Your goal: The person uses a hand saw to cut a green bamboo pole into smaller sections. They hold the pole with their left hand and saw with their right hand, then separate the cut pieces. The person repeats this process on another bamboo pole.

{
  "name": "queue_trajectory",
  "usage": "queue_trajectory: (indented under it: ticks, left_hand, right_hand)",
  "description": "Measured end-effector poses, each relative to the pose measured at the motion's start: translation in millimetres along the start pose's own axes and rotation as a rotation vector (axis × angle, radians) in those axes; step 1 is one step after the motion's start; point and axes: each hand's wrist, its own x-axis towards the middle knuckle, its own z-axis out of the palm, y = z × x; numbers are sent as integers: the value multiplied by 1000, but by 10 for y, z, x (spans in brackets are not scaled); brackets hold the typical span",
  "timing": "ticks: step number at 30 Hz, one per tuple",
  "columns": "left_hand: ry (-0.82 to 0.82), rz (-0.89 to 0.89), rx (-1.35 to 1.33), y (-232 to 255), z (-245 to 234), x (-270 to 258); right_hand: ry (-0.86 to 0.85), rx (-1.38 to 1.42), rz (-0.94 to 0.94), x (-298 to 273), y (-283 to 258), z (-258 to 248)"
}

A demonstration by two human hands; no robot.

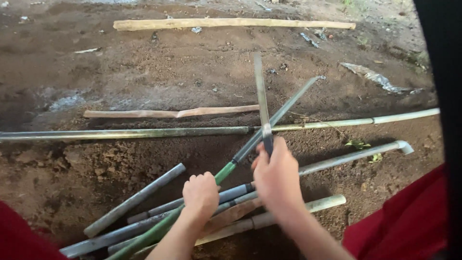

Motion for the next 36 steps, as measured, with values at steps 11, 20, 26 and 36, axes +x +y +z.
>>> queue_trajectory:
  ticks: [11,20,26,36]
  left_hand:
    - [-161,-150,-253,35,-1003,116]
    - [-120,-163,-264,15,-1091,168]
    - [-98,-134,-220,-5,-1014,144]
    - [-66,-109,-229,11,-982,-3]
  right_hand:
    - [-409,-488,-4,-292,702,686]
    - [-463,-537,345,-302,500,736]
    - [-524,-716,240,-436,379,665]
    - [-590,-792,138,-406,496,652]
